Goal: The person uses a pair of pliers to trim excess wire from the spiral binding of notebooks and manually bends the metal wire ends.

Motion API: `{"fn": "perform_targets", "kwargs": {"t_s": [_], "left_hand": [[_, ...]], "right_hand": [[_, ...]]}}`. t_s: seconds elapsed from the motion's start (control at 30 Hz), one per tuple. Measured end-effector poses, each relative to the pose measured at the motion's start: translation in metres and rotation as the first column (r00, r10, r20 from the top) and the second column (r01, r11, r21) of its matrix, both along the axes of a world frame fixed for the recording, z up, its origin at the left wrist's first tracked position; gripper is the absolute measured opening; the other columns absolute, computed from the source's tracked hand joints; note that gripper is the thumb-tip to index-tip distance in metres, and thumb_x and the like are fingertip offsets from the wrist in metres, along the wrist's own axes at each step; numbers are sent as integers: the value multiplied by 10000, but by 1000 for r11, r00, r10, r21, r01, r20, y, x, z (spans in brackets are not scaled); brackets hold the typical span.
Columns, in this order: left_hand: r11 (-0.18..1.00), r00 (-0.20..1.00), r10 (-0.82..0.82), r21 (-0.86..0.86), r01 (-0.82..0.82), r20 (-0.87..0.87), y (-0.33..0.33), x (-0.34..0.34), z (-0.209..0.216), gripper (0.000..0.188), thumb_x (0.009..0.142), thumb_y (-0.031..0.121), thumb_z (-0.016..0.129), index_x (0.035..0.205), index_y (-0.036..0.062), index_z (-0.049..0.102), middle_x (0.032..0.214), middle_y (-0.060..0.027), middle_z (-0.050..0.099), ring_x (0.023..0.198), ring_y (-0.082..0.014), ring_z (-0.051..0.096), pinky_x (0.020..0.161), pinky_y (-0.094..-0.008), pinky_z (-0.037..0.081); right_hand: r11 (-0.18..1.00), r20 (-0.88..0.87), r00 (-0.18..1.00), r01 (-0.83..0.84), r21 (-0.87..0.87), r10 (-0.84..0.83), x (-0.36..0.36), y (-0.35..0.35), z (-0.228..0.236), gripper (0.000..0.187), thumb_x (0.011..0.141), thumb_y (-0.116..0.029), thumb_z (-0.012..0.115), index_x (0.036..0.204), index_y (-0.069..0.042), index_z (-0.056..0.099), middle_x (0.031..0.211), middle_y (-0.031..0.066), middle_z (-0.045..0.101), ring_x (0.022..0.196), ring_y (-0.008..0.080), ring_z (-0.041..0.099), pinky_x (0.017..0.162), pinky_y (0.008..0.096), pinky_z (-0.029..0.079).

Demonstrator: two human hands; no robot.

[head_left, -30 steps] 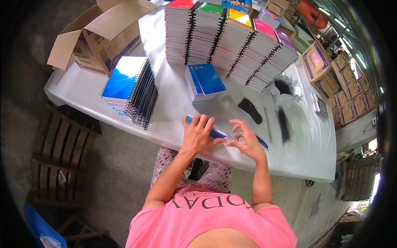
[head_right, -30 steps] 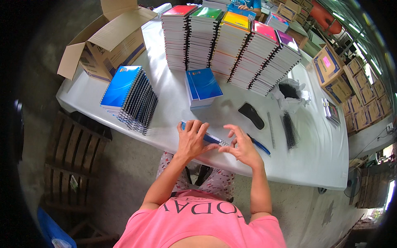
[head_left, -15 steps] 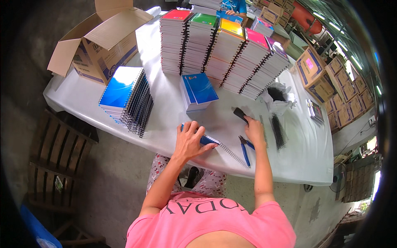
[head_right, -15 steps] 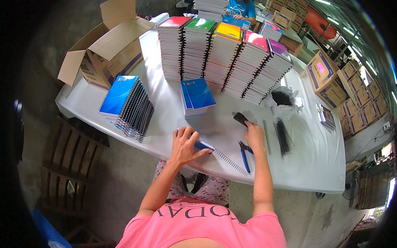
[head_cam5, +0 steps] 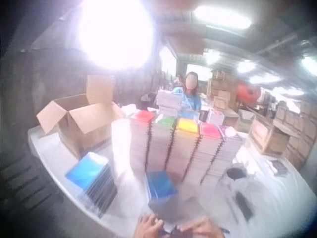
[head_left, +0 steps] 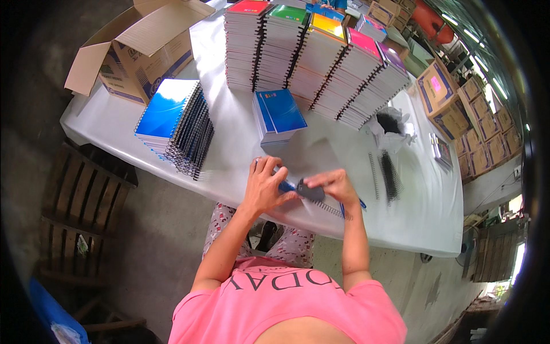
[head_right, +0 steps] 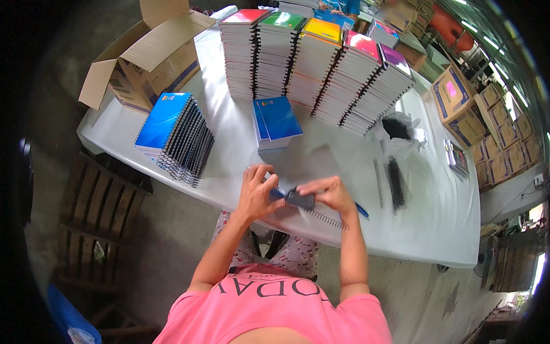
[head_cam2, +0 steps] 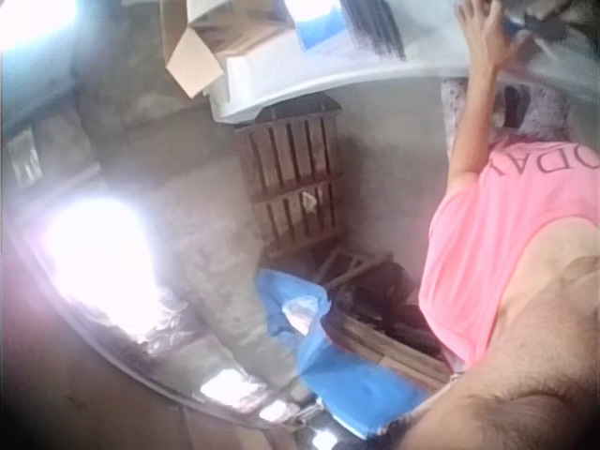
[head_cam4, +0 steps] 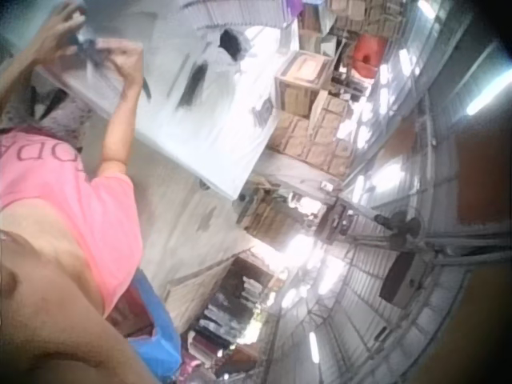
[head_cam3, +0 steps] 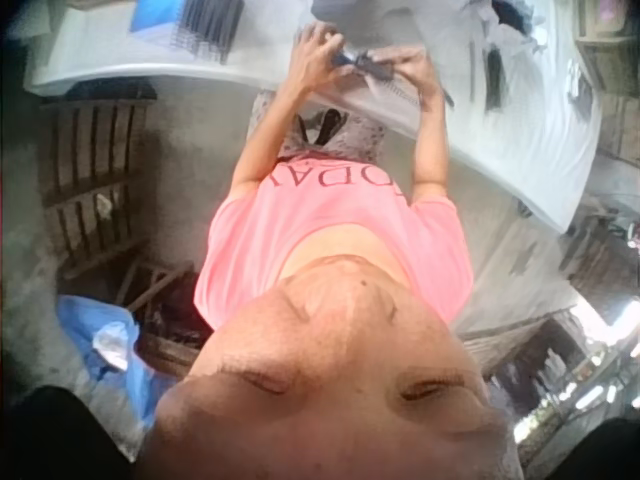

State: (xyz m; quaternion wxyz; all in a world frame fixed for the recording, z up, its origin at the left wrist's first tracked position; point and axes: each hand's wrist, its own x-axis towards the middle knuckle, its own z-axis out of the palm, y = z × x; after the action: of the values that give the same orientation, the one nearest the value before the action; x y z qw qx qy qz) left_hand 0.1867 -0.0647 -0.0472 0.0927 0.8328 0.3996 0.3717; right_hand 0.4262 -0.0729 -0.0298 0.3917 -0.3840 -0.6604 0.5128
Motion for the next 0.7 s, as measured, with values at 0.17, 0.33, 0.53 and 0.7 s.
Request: {"fn": "perform_targets", "kwargs": {"t_s": [0.17, 0.33, 0.53, 0.7], "left_hand": [[999, 997, -6, 32, 4, 71, 4, 5, 0, 568, 567, 562, 758, 801, 75, 581, 1160, -115, 473, 1081, -329, 440, 941, -463, 343], [999, 995, -9, 42, 5, 96, 7, 7, -4, 573, 540, 559, 771, 759, 67, 575, 1212, -126, 446, 1140, -349, 408, 946, -468, 350], [999, 986, 4, 43, -11, 167, 10, 7, -1, 608, 479, 557, 804, 737, 62, 562, 1229, -134, 423, 1157, -360, 380, 962, -474, 356], [999, 960, -33, -25, 42, 280, 16, 7, -5, 613, 436, 523, 845, 734, 72, 557, 1232, -138, 401, 1140, -367, 375, 952, -468, 372]], "right_hand": [[984, -476, 862, -142, 109, 177, -2, -3, 2, 226, 605, 36, 696, 827, 3, 729, 908, 233, 683, 875, 291, 673, 835, 359, 519], [997, -164, 984, 73, 27, -68, -1, -2, 2, 270, 638, 115, 610, 852, 2, 729, 901, 178, 698, 858, 244, 678, 808, 306, 523], [990, -597, 796, -17, 141, 98, -12, -5, -7, 215, 661, 96, 614, 834, 25, 721, 896, 182, 697, 853, 254, 673, 807, 314, 517], [939, -138, 948, 306, 159, -286, -8, -4, -15, 291, 652, 145, 520, 842, 38, 713, 876, 166, 697, 831, 234, 668, 788, 298, 512]]}}
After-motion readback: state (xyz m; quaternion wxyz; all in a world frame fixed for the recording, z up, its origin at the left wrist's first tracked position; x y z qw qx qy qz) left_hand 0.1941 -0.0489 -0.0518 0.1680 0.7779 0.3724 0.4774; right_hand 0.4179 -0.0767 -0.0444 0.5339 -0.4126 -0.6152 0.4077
